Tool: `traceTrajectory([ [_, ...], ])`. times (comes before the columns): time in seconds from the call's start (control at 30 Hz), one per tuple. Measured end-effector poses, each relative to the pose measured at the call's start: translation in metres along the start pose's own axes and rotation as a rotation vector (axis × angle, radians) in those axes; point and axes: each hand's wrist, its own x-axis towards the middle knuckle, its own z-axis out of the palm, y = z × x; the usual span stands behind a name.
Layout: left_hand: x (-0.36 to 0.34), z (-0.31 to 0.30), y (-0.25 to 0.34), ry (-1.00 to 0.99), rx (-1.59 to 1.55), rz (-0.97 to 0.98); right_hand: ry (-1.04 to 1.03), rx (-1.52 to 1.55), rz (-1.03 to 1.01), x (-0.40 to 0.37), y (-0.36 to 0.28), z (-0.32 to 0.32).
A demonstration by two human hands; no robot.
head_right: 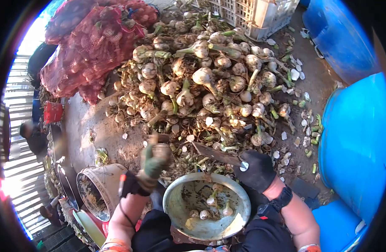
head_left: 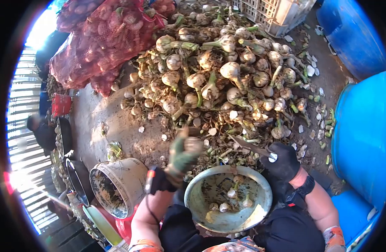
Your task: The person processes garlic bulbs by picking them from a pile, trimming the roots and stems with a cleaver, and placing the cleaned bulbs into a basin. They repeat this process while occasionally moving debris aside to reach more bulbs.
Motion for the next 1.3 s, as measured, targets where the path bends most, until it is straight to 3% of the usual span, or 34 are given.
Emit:
traceTrajectory([
  [0.03,0.004,-0.042,-0.013,0.083,0.045,0.178,-0.003,0.004,-0.005,0.000,0.001,-0.001],
  [0.07,-0.006,-0.065,0.004,0.220,0.199,0.312,-0.023,-0.016,0.024,-0.001,0.002,-0.003],
  [0.13,-0.043,-0.103,0.036,0.503,0.119,0.485,-0.039,-0.035,0.054,-0.003,0.006,-0.006],
  [0.17,-0.058,-0.134,0.044,0.647,0.222,0.679,-0.028,-0.038,0.057,-0.003,0.008,-0.006],
  [0.2,-0.074,-0.206,0.036,0.820,0.286,0.760,-0.017,-0.040,0.058,-0.003,0.010,-0.006],
  [0.23,-0.097,-0.223,0.055,0.836,0.264,0.790,-0.020,-0.038,0.095,-0.003,0.009,-0.008],
  [0.27,-0.114,-0.231,0.069,0.865,0.482,0.841,-0.017,-0.033,0.093,-0.003,0.011,-0.007],
  [0.33,-0.123,-0.230,0.061,0.871,0.477,0.857,0.035,-0.049,0.069,-0.003,0.015,-0.004],
  [0.43,-0.123,-0.175,0.065,0.888,0.436,0.882,0.058,-0.040,0.074,0.000,0.013,0.003],
  [0.5,-0.089,-0.182,0.047,0.756,0.429,0.458,0.063,-0.031,0.068,0.004,0.009,0.005],
  [0.53,-0.054,-0.177,0.030,0.404,0.137,0.555,0.042,-0.015,0.075,0.005,0.004,0.006],
  [0.57,-0.030,-0.145,0.038,0.420,0.376,0.312,0.022,0.000,0.085,0.006,0.001,0.006],
  [0.6,0.001,-0.117,0.031,0.446,0.404,0.365,0.022,-0.008,0.085,0.005,0.001,0.006],
  [0.63,0.035,-0.112,0.019,0.337,0.477,0.385,-0.003,-0.002,0.097,0.004,0.001,0.007],
  [0.67,0.055,-0.094,0.021,0.209,0.304,0.268,-0.029,0.003,0.109,0.003,0.001,0.006],
  [0.73,0.102,-0.078,0.008,0.262,0.111,0.032,-0.035,-0.017,0.128,0.001,-0.001,0.004],
  [0.8,0.130,-0.074,-0.004,0.437,0.387,0.219,-0.014,-0.019,0.134,-0.003,0.005,0.005],
  [0.93,0.131,-0.072,-0.010,0.367,0.243,0.186,-0.022,-0.019,0.148,-0.004,0.006,0.002],
  [1.0,0.132,-0.073,-0.018,0.253,0.045,0.209,-0.052,-0.047,0.137,-0.003,0.006,0.002],
  [1.13,0.163,-0.119,-0.086,0.120,0.138,0.237,-0.054,-0.004,0.131,-0.001,0.001,0.002],
  [1.17,0.120,-0.091,-0.050,0.079,0.496,0.317,-0.051,-0.012,0.112,-0.002,0.000,0.001],
  [1.2,0.093,-0.062,-0.021,0.074,0.497,0.316,-0.049,-0.020,0.092,-0.002,-0.001,0.001],
  [1.27,0.062,-0.025,0.011,-0.172,0.559,0.417,-0.027,-0.035,0.057,-0.002,-0.004,0.000],
  [1.3,0.065,-0.025,0.007,-0.357,0.385,0.505,-0.007,-0.050,0.018,-0.002,-0.006,0.000],
])
